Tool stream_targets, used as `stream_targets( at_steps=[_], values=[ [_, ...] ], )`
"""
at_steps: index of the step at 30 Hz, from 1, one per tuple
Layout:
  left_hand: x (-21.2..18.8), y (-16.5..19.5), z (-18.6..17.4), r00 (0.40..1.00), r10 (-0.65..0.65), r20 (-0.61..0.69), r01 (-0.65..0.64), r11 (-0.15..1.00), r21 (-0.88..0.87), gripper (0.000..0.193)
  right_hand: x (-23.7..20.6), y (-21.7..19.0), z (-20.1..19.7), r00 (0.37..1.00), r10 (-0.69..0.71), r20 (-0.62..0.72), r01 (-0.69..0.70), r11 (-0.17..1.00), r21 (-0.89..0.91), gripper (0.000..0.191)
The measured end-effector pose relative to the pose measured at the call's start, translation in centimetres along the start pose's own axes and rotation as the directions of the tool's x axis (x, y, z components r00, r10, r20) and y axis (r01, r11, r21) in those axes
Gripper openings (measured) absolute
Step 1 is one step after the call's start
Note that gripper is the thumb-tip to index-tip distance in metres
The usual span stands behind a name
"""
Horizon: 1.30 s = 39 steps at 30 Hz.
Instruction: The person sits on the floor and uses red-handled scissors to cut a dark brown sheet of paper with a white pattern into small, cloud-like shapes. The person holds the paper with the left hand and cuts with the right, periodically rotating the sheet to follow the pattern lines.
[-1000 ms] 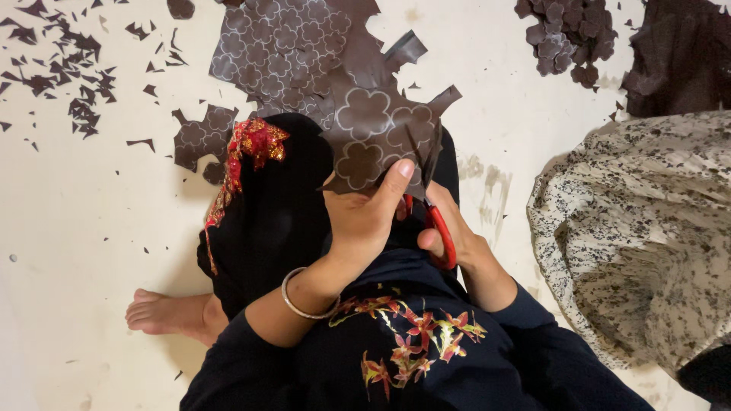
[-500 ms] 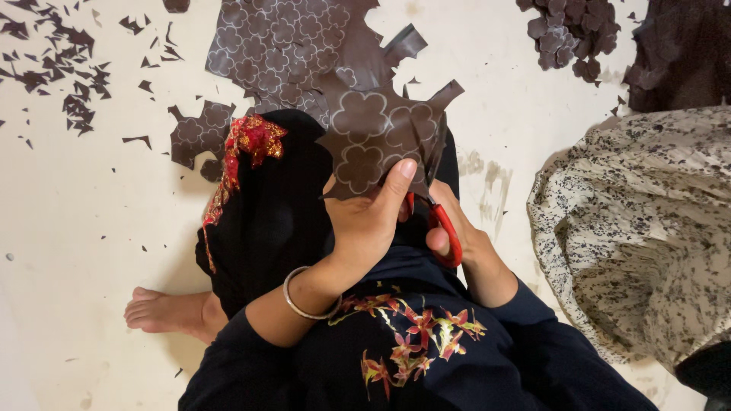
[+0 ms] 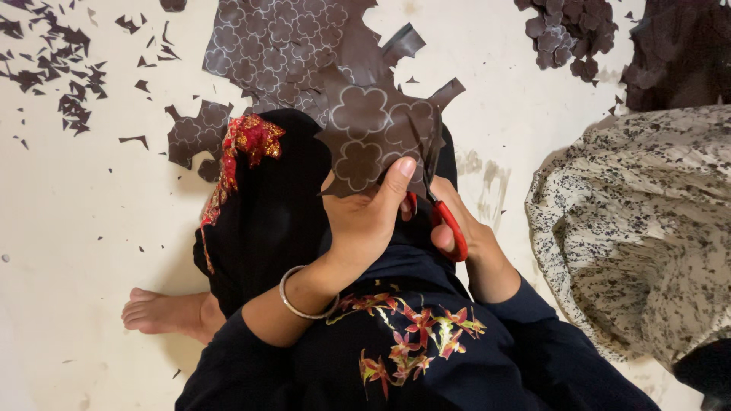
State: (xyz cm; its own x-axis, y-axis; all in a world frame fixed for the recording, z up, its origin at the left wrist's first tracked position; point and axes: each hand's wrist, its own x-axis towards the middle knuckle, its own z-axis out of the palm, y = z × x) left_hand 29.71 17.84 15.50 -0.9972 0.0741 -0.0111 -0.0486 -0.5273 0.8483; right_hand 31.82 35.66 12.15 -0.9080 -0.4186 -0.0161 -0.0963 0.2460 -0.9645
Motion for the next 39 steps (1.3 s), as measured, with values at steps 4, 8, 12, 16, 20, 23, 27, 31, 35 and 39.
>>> stream_targets(
  at_steps=[4, 8, 12, 16, 20, 23, 27, 31, 35, 39],
  values=[
    [-0.1, -0.1, 0.1, 1.0, 0.026, -0.007, -0.026, 0.999, 0.018, 0.01, 0.1, 0.8, 0.1, 1.0, 0.008, -0.015, -0.008, 1.0, 0.004, 0.106],
    [0.0, -0.3, 0.1, 1.0, 0.013, -0.017, -0.013, 0.999, 0.029, 0.013, 0.4, 0.5, 0.4, 0.999, 0.042, -0.011, -0.041, 0.998, 0.056, 0.107],
    [0.3, -0.1, -0.2, 0.998, 0.018, -0.065, -0.003, 0.975, 0.224, 0.012, 0.5, -1.1, 0.3, 0.992, 0.122, 0.043, -0.128, 0.977, 0.169, 0.106],
    [0.4, -0.1, 0.1, 0.999, 0.002, -0.054, 0.001, 0.999, 0.046, 0.011, 0.9, -1.8, 0.0, 0.994, 0.101, 0.038, -0.105, 0.986, 0.127, 0.105],
    [0.4, -0.1, 0.0, 0.999, -0.022, -0.031, 0.022, 1.0, -0.011, 0.009, 0.7, -1.2, -0.1, 0.991, 0.134, 0.031, -0.136, 0.988, 0.071, 0.107],
    [0.4, -0.1, 0.0, 0.999, -0.024, -0.023, 0.025, 1.0, 0.005, 0.009, 0.7, -0.3, 0.0, 0.993, 0.116, 0.023, -0.118, 0.99, 0.077, 0.11],
    [0.5, 0.0, -0.2, 0.997, -0.068, -0.036, 0.068, 0.998, 0.006, 0.01, 0.8, 0.1, -0.1, 0.994, 0.106, 0.025, -0.107, 0.992, 0.07, 0.11],
    [0.8, 0.3, -0.5, 0.999, -0.042, 0.024, 0.042, 0.999, -0.004, 0.009, 0.8, -0.1, -0.4, 0.994, 0.106, 0.012, -0.106, 0.993, 0.06, 0.11],
    [1.3, 0.7, -0.8, 0.994, -0.085, 0.068, 0.092, 0.989, -0.112, 0.011, 0.6, 0.3, -0.7, 0.994, 0.11, 0.009, -0.11, 0.993, 0.032, 0.11],
    [2.0, 1.3, -1.6, 0.985, 0.068, 0.161, -0.075, 0.996, 0.039, 0.019, 0.4, 1.0, -1.2, 0.991, 0.131, 0.024, -0.131, 0.991, 0.002, 0.111]
  ],
)
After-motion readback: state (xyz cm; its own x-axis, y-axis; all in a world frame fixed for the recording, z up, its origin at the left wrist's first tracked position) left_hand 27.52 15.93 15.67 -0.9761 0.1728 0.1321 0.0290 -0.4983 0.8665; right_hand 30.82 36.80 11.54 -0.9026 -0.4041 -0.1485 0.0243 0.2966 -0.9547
